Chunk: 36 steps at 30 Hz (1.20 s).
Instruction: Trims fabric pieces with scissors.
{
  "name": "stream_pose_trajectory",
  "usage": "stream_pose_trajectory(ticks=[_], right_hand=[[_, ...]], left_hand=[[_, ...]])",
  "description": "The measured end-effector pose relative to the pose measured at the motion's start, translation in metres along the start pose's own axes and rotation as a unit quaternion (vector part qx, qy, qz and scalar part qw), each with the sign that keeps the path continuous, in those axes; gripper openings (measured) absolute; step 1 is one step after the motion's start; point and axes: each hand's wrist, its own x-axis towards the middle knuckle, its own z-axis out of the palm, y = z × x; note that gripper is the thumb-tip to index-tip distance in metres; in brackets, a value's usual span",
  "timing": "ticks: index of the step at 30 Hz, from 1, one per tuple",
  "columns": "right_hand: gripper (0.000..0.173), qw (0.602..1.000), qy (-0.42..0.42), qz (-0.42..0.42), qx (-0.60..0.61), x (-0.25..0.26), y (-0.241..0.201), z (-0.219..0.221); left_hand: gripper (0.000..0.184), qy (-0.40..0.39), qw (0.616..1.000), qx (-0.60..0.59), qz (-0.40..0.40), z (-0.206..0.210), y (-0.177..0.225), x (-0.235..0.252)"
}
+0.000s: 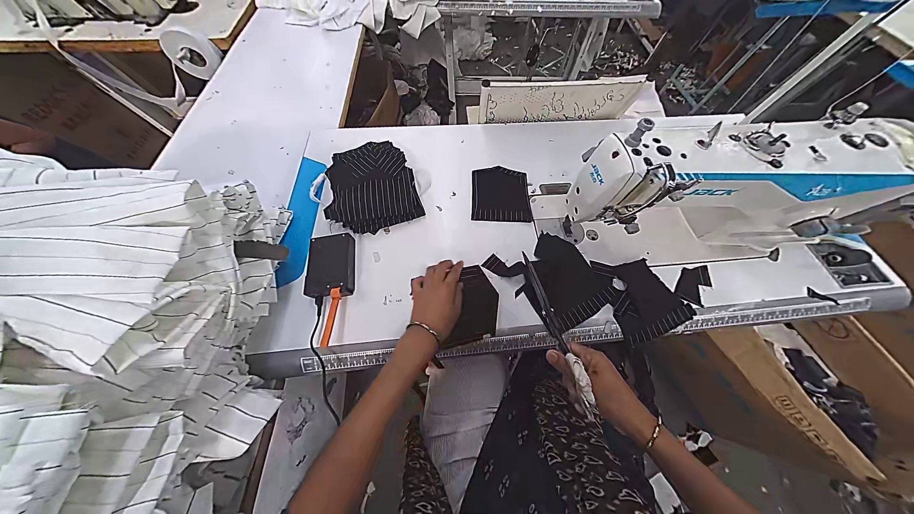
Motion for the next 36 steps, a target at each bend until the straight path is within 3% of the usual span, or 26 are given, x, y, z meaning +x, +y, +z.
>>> stream_pose_trajectory(ticks=[5,7,11,13,15,17,20,25,28,31,36], right_hand=[[0.035,0.983,-0.026,0.039,0.176,-0.018,0.024,-0.014],[0.039,0.968,-0.036,0.040,0.245,-0.021,0.036,-0.015],[0.042,0.950,0.029,0.015,0.311,-0.023,0.047,-0.007],[0.037,0.954,0.039,0.000,0.298,-0.027,0.048,-0.005],[0.027,0.962,0.019,-0.012,0.273,-0.032,0.049,0.001],[0.022,0.969,-0.017,-0.016,0.245,-0.038,0.051,0.009],[0.024,0.978,-0.095,-0.015,0.186,-0.037,0.054,0.023],[0.032,0.950,-0.218,0.013,0.221,-0.018,0.056,0.039],[0.035,0.940,-0.252,0.025,0.228,-0.013,0.060,0.036],[0.039,0.945,-0.278,0.032,0.167,-0.012,0.063,0.027],[0.040,0.947,-0.300,0.015,0.112,-0.011,0.058,0.030]], left_hand=[[0.037,-0.052,0.989,-0.017,-0.134,-0.033,-0.012,0.006],[0.038,-0.007,0.981,-0.069,-0.181,-0.034,-0.015,0.001],[0.048,0.066,0.949,-0.222,-0.214,-0.027,-0.024,-0.010],[0.048,0.077,0.925,-0.304,-0.216,-0.023,-0.027,-0.014],[0.035,0.067,0.914,-0.344,-0.206,-0.021,-0.029,-0.022],[0.024,0.043,0.911,-0.356,-0.202,-0.019,-0.026,-0.028],[0.024,0.032,0.888,-0.409,-0.210,-0.017,-0.017,-0.033],[0.025,0.064,0.771,-0.575,-0.268,-0.015,-0.002,-0.039],[0.024,0.073,0.725,-0.623,-0.286,-0.012,0.000,-0.044],[0.025,0.078,0.709,-0.636,-0.294,-0.009,0.003,-0.047],[0.029,0.084,0.741,-0.609,-0.271,0.002,0.012,-0.051]])
